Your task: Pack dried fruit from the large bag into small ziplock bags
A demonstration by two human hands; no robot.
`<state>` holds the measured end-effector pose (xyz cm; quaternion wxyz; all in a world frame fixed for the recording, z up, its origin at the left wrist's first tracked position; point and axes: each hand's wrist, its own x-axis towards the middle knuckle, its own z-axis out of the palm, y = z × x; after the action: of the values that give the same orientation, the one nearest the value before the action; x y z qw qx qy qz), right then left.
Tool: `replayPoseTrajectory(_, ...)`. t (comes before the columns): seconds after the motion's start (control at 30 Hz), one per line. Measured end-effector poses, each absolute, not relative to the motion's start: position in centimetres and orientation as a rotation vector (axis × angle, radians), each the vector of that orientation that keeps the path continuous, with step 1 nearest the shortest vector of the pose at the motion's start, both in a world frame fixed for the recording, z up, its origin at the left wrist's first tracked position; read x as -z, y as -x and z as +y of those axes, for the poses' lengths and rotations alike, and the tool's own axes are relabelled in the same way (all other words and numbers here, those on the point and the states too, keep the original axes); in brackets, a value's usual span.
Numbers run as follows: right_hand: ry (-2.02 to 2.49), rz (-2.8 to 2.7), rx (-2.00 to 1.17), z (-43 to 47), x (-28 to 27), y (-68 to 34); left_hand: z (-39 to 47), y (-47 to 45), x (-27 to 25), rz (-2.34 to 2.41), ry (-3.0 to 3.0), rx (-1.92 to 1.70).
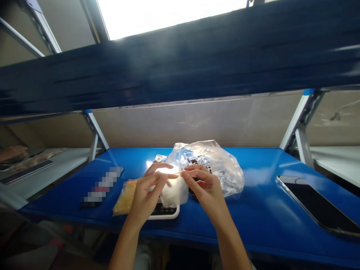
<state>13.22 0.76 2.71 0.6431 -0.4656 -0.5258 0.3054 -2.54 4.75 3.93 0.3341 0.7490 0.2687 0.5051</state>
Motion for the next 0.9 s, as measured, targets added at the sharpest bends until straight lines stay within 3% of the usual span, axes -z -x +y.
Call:
replayPoseTrajectory(0.57, 1.150, -1.293, -0.716, 1.2, -2.7, -11.3, 4.0, 5.4, -4.5, 0.892, -1.825, -1.313)
replayPoseTrajectory(0.7, 1.183, -1.213, -0.658, 1.3, -2.5, -12.0, 5.2, 6.9, -4.1, 1.124, -1.763, -1.468)
replayPoseTrajectory(0.9, 1.155, -1.055, -0.570, 1.8, -1.5, -13.5, 7.9, 10.1, -2.8, 1.703, -1.816, -1.303)
